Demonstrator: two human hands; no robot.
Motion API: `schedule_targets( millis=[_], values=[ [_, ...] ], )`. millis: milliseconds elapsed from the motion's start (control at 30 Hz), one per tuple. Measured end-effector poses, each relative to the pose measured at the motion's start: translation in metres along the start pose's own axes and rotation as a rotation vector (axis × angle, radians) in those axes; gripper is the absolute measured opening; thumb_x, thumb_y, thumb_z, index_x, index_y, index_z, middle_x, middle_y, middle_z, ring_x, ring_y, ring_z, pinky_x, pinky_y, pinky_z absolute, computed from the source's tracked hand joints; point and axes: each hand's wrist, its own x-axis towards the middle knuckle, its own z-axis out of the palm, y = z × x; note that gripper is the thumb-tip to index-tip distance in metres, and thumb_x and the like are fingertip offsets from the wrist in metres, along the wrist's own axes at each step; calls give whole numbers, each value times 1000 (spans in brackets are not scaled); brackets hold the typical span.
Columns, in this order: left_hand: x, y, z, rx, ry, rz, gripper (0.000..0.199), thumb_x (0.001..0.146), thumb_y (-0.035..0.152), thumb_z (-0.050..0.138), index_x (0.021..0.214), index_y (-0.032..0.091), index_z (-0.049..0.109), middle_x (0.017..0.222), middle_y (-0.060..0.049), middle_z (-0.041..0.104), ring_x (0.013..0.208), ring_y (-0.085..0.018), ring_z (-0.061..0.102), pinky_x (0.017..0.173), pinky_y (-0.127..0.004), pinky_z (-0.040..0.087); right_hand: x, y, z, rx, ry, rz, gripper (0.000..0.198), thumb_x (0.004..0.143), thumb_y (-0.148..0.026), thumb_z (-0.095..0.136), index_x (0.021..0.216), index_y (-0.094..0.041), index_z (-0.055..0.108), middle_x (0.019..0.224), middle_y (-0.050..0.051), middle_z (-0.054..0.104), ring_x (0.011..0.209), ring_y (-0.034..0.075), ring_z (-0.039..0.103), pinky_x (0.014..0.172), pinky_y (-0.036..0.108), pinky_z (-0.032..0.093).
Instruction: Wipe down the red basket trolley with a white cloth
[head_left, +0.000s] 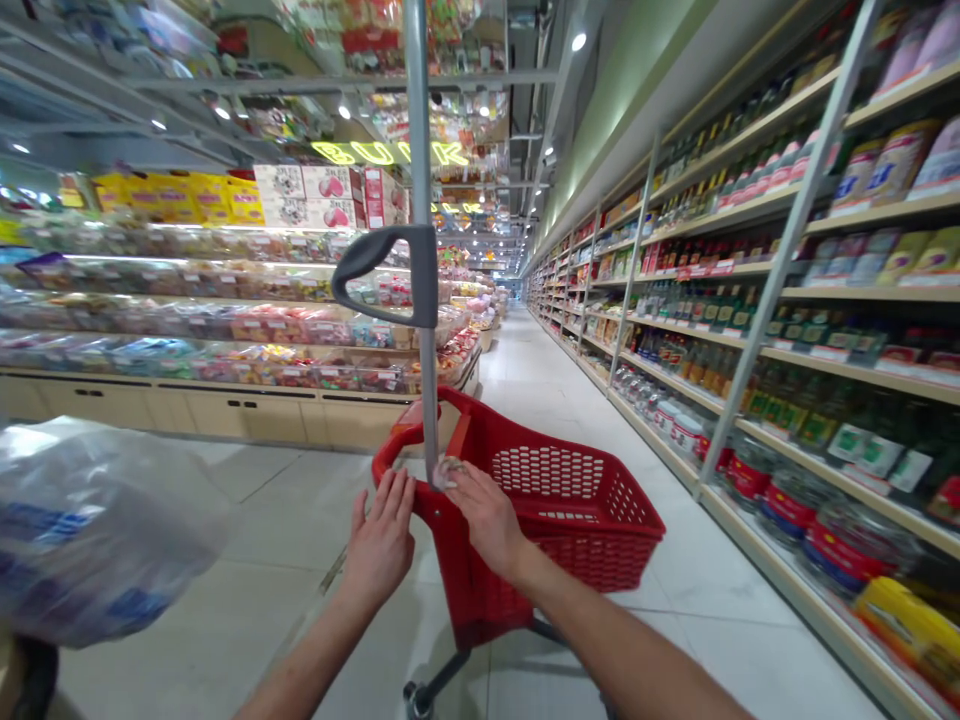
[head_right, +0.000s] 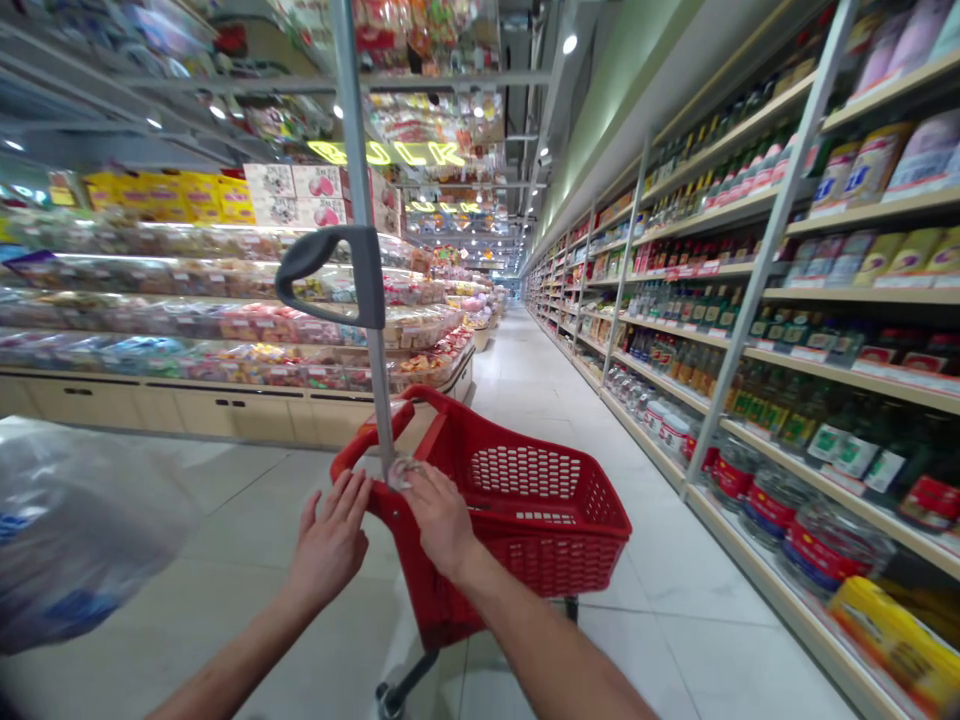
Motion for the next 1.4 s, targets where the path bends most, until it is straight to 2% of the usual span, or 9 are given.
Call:
schedule_targets(
  millis=[67,133,467,600,700,800,1033,1233,1400],
  values=[
    [4,3,-8,20,-17,27,51,69,11,38,120,10,45,130,-12,43,121,-25,35,96,-44,24,-46,-2,14,45,54,217,45,79,-1,35,118,-17,52,122,10,52,119,20,40,94,39,42],
    [11,7,-17,29,-35,57,43,72,13,38,113,11,50,122,-13,50,114,-27,41,91,-43,28,-69,4,19,99,84,289,50,78,0,32,122,-19,48,126,10,48,119,19,41,95,39,42],
    [22,74,-59,-140,-101,61,13,71,19,45,79,16,55,82,-8,56,85,-24,47,78,-39,35,-83,72,0,132,167,442,46,75,-3,34,110,-20,59,117,7,56,111,17,48,95,40,40],
    [30,71,-59,-378,-90,160,26,78,25,41,99,19,54,101,-7,58,96,-20,48,85,-37,35,-90,82,-24,155,159,536,48,67,-2,34,99,-20,64,109,5,61,104,16,54,92,38,43],
    [49,45,-43,-418,-76,16,35,82,31,37,114,22,48,126,-6,47,117,-21,38,96,-42,27,-89,75,-45,210,174,568,46,64,-4,35,96,-18,66,109,7,61,104,17,54,93,37,42],
    [61,31,-25,-405,-177,-18,40,81,41,39,115,23,48,131,-6,43,123,-23,31,100,-48,19,-89,65,-64,222,229,616,46,65,-6,35,101,-16,64,108,8,61,103,17,55,93,37,42],
    [42,75,-27,-373,-92,-26,47,82,48,34,117,21,48,129,-9,45,121,-24,35,102,-50,16,-95,45,-111,199,190,676,48,68,-10,38,111,-18,57,115,6,58,106,18,53,91,36,44],
    [47,88,-37,-367,-124,38,49,81,51,36,118,21,48,130,-9,44,121,-25,36,101,-47,22,-62,66,-139,138,-123,702,47,64,-7,34,98,-15,65,102,5,65,96,16,59,91,33,44],
    [52,82,-26,-323,-114,-69,53,82,49,32,121,15,45,132,-12,41,124,-28,31,100,-50,23,-51,52,-125,-9,0,691,47,67,-6,33,103,-16,63,106,7,63,98,19,58,90,37,44]
  ],
)
